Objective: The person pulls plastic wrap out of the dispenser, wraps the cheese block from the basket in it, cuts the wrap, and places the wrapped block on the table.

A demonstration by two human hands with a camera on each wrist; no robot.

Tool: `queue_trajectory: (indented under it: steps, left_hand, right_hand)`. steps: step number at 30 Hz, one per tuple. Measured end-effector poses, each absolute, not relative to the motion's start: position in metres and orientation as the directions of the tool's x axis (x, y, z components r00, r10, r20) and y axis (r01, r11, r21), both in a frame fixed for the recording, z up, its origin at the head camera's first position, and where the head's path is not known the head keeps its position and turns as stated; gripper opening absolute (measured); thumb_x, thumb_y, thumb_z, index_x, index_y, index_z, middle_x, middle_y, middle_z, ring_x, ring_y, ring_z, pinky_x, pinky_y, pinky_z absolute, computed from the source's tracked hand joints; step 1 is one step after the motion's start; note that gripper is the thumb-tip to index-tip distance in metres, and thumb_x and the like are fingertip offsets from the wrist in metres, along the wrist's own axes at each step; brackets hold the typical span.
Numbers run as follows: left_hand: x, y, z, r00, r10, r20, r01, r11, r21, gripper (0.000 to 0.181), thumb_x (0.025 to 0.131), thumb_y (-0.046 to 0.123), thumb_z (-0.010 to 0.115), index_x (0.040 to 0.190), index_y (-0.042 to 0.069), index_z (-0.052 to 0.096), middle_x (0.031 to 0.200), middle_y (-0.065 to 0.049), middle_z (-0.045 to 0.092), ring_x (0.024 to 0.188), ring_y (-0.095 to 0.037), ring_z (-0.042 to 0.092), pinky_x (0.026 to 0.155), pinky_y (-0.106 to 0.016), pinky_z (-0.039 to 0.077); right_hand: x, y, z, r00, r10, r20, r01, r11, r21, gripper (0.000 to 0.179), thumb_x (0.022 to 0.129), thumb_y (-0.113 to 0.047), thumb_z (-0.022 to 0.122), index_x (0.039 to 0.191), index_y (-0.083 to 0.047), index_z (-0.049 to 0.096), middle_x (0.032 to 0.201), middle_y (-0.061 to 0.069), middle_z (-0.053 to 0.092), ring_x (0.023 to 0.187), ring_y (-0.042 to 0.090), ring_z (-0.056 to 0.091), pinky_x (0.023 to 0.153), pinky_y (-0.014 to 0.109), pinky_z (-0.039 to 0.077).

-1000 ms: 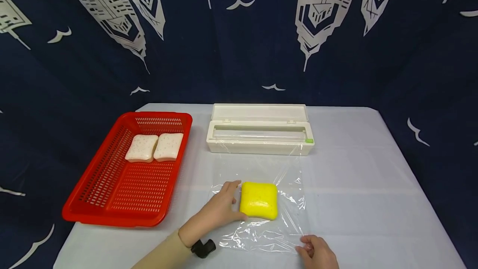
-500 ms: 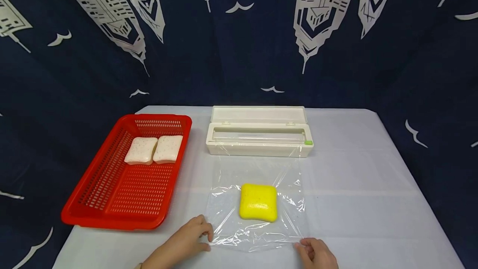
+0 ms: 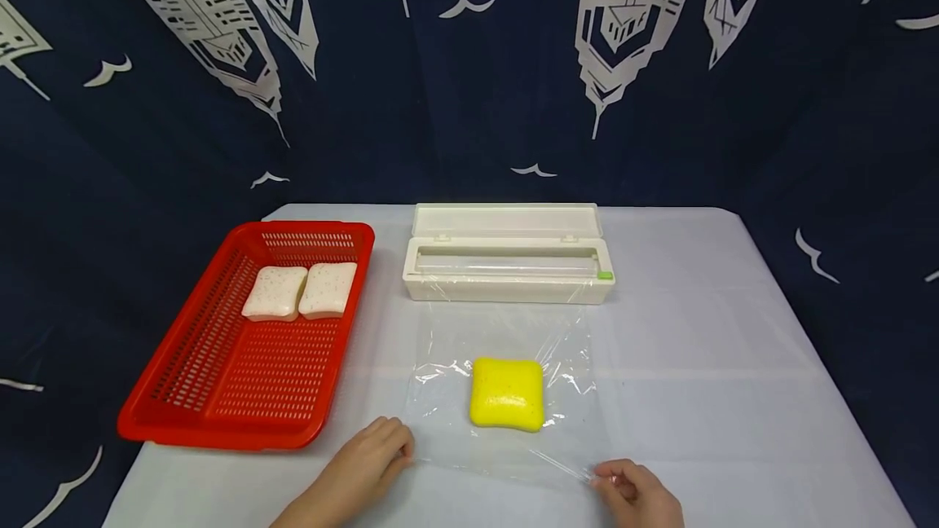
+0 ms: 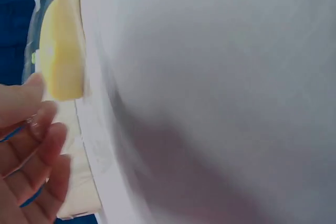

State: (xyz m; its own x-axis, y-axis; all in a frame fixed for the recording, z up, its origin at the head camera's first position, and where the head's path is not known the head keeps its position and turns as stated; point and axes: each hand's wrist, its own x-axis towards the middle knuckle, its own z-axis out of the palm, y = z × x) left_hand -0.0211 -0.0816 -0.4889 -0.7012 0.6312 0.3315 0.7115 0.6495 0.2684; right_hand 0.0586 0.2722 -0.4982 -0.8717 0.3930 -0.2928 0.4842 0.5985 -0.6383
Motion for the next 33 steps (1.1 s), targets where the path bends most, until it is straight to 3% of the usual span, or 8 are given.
queue_trajectory:
  steps: [3,7,12,14,18,23,27,33]
  left_hand:
    - [-0.023,-0.080,-0.484,-0.723,0.586,0.365,0.686,0.671,0.281,0.030,0.075,0.009,0.080,0.082,0.019,0.053,0.076,0.012,0.048,0.074,-0.005,0.047,0.067,-0.016,0.039]
    - [-0.030,-0.077,-0.476,-0.805,0.518,0.291,0.594,0.704,0.390,0.022,0.084,0.010,0.075,0.087,0.017,0.055,0.079,0.010,0.052,0.075,-0.004,0.048,0.067,-0.018,0.043]
    - [-0.045,-0.071,-0.474,-0.872,0.434,0.228,0.488,0.733,0.474,0.012,0.090,0.013,0.070,0.090,0.015,0.057,0.081,0.008,0.055,0.072,-0.003,0.049,0.063,-0.019,0.045]
    - [-0.050,-0.068,-0.474,-0.884,0.411,0.222,0.465,0.739,0.487,0.012,0.091,0.014,0.069,0.090,0.015,0.057,0.081,0.007,0.054,0.070,-0.003,0.048,0.061,-0.018,0.045]
    - [-0.058,-0.064,-0.476,-0.894,0.389,0.224,0.448,0.744,0.496,0.013,0.092,0.015,0.069,0.091,0.014,0.056,0.080,0.007,0.053,0.068,-0.003,0.048,0.060,-0.018,0.045]
    - [-0.067,-0.059,-0.484,-0.900,0.353,0.254,0.435,0.728,0.530,0.013,0.091,0.011,0.069,0.091,0.011,0.056,0.079,0.005,0.052,0.066,-0.005,0.049,0.059,-0.018,0.045]
    - [-0.074,-0.054,-0.492,-0.911,0.318,0.263,0.413,0.722,0.555,0.013,0.090,0.008,0.070,0.089,0.010,0.057,0.077,0.003,0.052,0.067,-0.007,0.049,0.060,-0.018,0.045]
    - [-0.082,-0.047,-0.502,-0.928,0.288,0.236,0.372,0.741,0.559,0.015,0.087,0.004,0.071,0.085,0.009,0.057,0.075,0.002,0.052,0.067,-0.009,0.050,0.061,-0.020,0.046]
  right_hand:
    - [0.056,0.273,-0.490,-0.856,0.417,-0.306,0.509,0.573,-0.642,0.020,0.086,-0.020,0.074,0.097,-0.003,0.074,0.071,-0.004,0.065,0.058,0.002,0.054,0.056,0.019,0.046]
    - [0.048,0.278,-0.479,-0.844,0.409,-0.348,0.532,0.555,-0.640,0.041,0.092,-0.038,0.068,0.105,0.001,0.072,0.071,-0.004,0.068,0.060,0.004,0.058,0.058,0.020,0.046]
    - [0.037,0.286,-0.470,-0.879,0.319,-0.354,0.476,0.585,-0.657,0.054,0.082,-0.043,0.077,0.114,0.000,0.068,0.092,0.001,0.072,0.071,0.001,0.057,0.065,0.017,0.050]
    - [0.034,0.287,-0.468,-0.913,0.274,-0.303,0.408,0.640,-0.650,0.049,0.079,-0.038,0.081,0.111,-0.003,0.069,0.099,0.001,0.071,0.073,-0.002,0.056,0.066,0.016,0.050]
    - [0.025,0.287,-0.466,-0.966,0.242,-0.088,0.245,0.752,-0.612,0.024,0.084,-0.031,0.078,0.095,-0.011,0.073,0.087,-0.004,0.066,0.069,-0.004,0.050,0.062,0.018,0.047]
    - [0.012,0.283,-0.470,-0.969,0.210,0.133,0.098,0.814,-0.573,0.012,0.086,-0.021,0.076,0.079,-0.012,0.073,0.086,-0.001,0.060,0.069,-0.003,0.047,0.060,0.020,0.046]
    - [-0.002,0.283,-0.473,-0.969,0.237,0.064,0.157,0.799,-0.581,0.018,0.088,-0.025,0.074,0.083,-0.008,0.072,0.095,0.009,0.069,0.071,0.008,0.059,0.059,0.025,0.049]
    - [-0.019,0.283,-0.477,-0.973,0.201,-0.112,0.229,0.799,-0.556,0.025,0.094,-0.030,0.067,0.090,-0.005,0.068,0.064,0.000,0.056,0.056,0.012,0.047,0.050,0.023,0.038]
